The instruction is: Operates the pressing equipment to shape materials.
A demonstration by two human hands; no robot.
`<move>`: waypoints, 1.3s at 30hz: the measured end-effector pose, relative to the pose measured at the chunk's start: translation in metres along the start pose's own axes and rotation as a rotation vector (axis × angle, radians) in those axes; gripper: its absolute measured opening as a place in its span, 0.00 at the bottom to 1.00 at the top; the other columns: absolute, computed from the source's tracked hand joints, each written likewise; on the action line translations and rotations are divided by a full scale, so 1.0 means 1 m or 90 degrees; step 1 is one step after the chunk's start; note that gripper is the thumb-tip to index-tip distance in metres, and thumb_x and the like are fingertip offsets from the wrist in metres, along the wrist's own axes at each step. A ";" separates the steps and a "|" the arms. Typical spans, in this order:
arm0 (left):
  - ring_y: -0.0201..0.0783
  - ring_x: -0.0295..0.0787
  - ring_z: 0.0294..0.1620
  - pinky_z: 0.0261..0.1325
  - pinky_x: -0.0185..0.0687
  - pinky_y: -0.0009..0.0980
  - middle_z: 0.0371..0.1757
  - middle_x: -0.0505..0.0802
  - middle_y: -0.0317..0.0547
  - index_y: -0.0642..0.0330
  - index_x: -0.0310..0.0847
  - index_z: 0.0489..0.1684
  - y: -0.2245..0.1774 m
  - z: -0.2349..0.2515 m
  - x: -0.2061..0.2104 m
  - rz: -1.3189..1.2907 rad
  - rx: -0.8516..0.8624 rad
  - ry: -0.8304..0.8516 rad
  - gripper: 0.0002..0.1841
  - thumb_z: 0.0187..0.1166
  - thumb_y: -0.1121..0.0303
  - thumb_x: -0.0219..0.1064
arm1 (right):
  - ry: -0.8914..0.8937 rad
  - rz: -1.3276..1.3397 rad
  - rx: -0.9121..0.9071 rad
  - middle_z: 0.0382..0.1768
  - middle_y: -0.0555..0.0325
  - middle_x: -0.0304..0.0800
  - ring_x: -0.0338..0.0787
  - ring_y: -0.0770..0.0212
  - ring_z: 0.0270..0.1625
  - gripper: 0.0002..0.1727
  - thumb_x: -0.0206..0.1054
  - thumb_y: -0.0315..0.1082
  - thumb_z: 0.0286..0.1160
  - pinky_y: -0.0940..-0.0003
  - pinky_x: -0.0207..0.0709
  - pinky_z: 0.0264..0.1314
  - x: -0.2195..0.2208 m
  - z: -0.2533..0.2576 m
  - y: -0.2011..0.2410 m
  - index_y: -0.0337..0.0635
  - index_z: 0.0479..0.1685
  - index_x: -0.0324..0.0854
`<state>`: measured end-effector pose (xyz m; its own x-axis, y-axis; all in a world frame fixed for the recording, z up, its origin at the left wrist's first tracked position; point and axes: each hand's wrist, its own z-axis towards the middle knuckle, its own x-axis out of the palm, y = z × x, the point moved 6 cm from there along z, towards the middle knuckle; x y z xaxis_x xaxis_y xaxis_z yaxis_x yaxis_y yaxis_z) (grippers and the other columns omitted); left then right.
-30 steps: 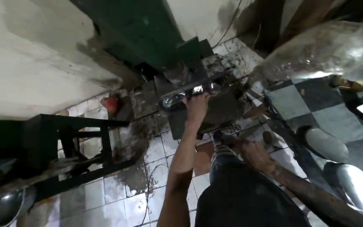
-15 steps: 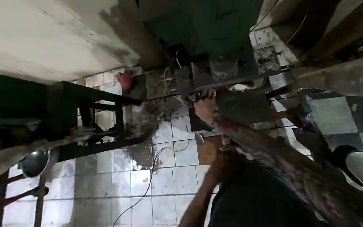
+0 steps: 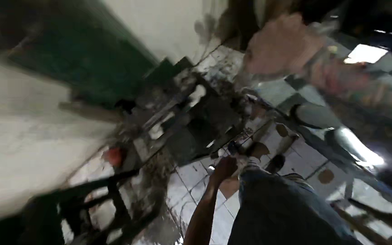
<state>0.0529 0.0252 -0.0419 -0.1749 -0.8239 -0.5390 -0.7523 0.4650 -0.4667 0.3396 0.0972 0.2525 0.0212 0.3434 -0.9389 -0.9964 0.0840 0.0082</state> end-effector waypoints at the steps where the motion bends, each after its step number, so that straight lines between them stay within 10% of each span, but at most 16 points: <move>1: 0.59 0.87 0.67 0.74 0.78 0.56 0.63 0.90 0.65 0.69 0.83 0.66 -0.022 0.011 -0.026 0.017 -0.032 -0.095 0.19 0.81 0.67 0.68 | 0.104 0.012 0.114 0.32 0.36 0.86 0.88 0.28 0.41 0.28 0.56 0.56 0.80 0.28 0.75 0.38 -0.017 -0.057 0.005 0.38 0.31 0.84; 4: 0.55 0.88 0.66 0.72 0.81 0.50 0.66 0.89 0.64 0.68 0.86 0.64 -0.102 0.060 -0.097 -0.011 0.116 -0.356 0.20 0.81 0.64 0.70 | 0.196 0.015 0.306 0.52 0.29 0.86 0.86 0.26 0.55 0.26 0.57 0.48 0.81 0.33 0.79 0.52 -0.004 -0.214 0.016 0.35 0.61 0.85; 8: 0.58 0.84 0.72 0.74 0.79 0.56 0.79 0.81 0.59 0.61 0.85 0.67 -0.205 0.158 -0.136 0.134 0.258 -0.392 0.23 0.86 0.52 0.66 | 0.540 0.175 0.719 0.63 0.16 0.80 0.83 0.16 0.62 0.41 0.53 0.60 0.86 0.24 0.76 0.57 0.080 -0.381 0.000 0.32 0.84 0.66; 11: 0.59 0.80 0.76 0.78 0.76 0.53 0.83 0.76 0.61 0.64 0.87 0.64 -0.242 0.234 -0.138 0.244 0.258 -0.332 0.24 0.86 0.51 0.65 | 0.550 0.267 0.835 0.69 0.21 0.80 0.82 0.19 0.69 0.46 0.35 0.67 0.86 0.22 0.73 0.64 0.170 -0.496 -0.011 0.36 0.80 0.73; 16: 0.57 0.80 0.74 0.75 0.78 0.55 0.78 0.80 0.59 0.57 0.90 0.61 -0.250 0.252 -0.143 0.330 0.239 -0.233 0.21 0.84 0.51 0.67 | 0.379 0.369 0.961 0.66 0.30 0.86 0.85 0.30 0.70 0.36 0.40 0.58 0.89 0.28 0.75 0.71 0.274 -0.615 0.002 0.39 0.73 0.80; 23: 0.63 0.93 0.49 0.54 0.86 0.62 0.56 0.94 0.62 0.50 0.61 0.92 -0.249 0.253 -0.142 0.317 0.236 -0.309 0.29 0.91 0.59 0.58 | 0.440 0.480 0.987 0.69 0.25 0.81 0.80 0.27 0.75 0.34 0.43 0.53 0.93 0.28 0.70 0.75 0.244 -0.577 -0.006 0.32 0.76 0.75; 28: 0.71 0.73 0.79 0.79 0.69 0.65 0.79 0.75 0.75 0.67 0.54 0.91 -0.269 0.242 -0.142 0.289 0.182 -0.266 0.41 0.83 0.54 0.69 | 0.432 0.548 0.926 0.63 0.33 0.89 0.87 0.30 0.67 0.20 0.61 0.39 0.87 0.29 0.74 0.70 0.162 -0.508 -0.035 0.42 0.71 0.84; 30: 0.69 0.59 0.89 0.86 0.60 0.63 0.89 0.62 0.72 0.72 0.66 0.84 -0.300 0.216 -0.106 0.321 0.281 -0.196 0.37 0.83 0.53 0.68 | 0.219 0.481 0.890 0.53 0.39 0.94 0.93 0.37 0.56 0.16 0.61 0.35 0.86 0.34 0.81 0.63 0.118 -0.479 -0.050 0.42 0.64 0.89; 32: 0.60 0.70 0.85 0.84 0.68 0.57 0.85 0.74 0.62 0.63 0.81 0.73 -0.333 0.187 -0.041 0.395 0.461 -0.105 0.29 0.84 0.49 0.65 | 0.072 0.331 0.850 0.53 0.43 0.93 0.94 0.41 0.52 0.14 0.68 0.35 0.81 0.38 0.86 0.56 0.092 -0.471 -0.067 0.43 0.61 0.90; 35: 0.60 0.67 0.86 0.89 0.58 0.57 0.77 0.82 0.57 0.59 0.88 0.62 -0.355 0.169 0.038 0.473 0.677 0.010 0.24 0.75 0.51 0.75 | 0.121 0.292 0.754 0.65 0.37 0.85 0.85 0.36 0.67 0.28 0.81 0.37 0.68 0.36 0.82 0.64 0.108 -0.483 -0.094 0.42 0.70 0.84; 39: 0.60 0.71 0.85 0.87 0.63 0.56 0.70 0.89 0.55 0.58 0.94 0.53 -0.364 0.176 0.031 0.416 0.638 0.183 0.13 0.78 0.63 0.74 | 0.249 0.437 0.598 0.60 0.42 0.90 0.87 0.40 0.66 0.21 0.81 0.41 0.68 0.41 0.78 0.71 0.121 -0.493 -0.129 0.45 0.61 0.92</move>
<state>0.4332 -0.1129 -0.0120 -0.5644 -0.3249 -0.7589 0.3267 0.7563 -0.5668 0.4308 -0.3332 -0.0322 -0.6716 0.2927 -0.6807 -0.3411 0.6933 0.6347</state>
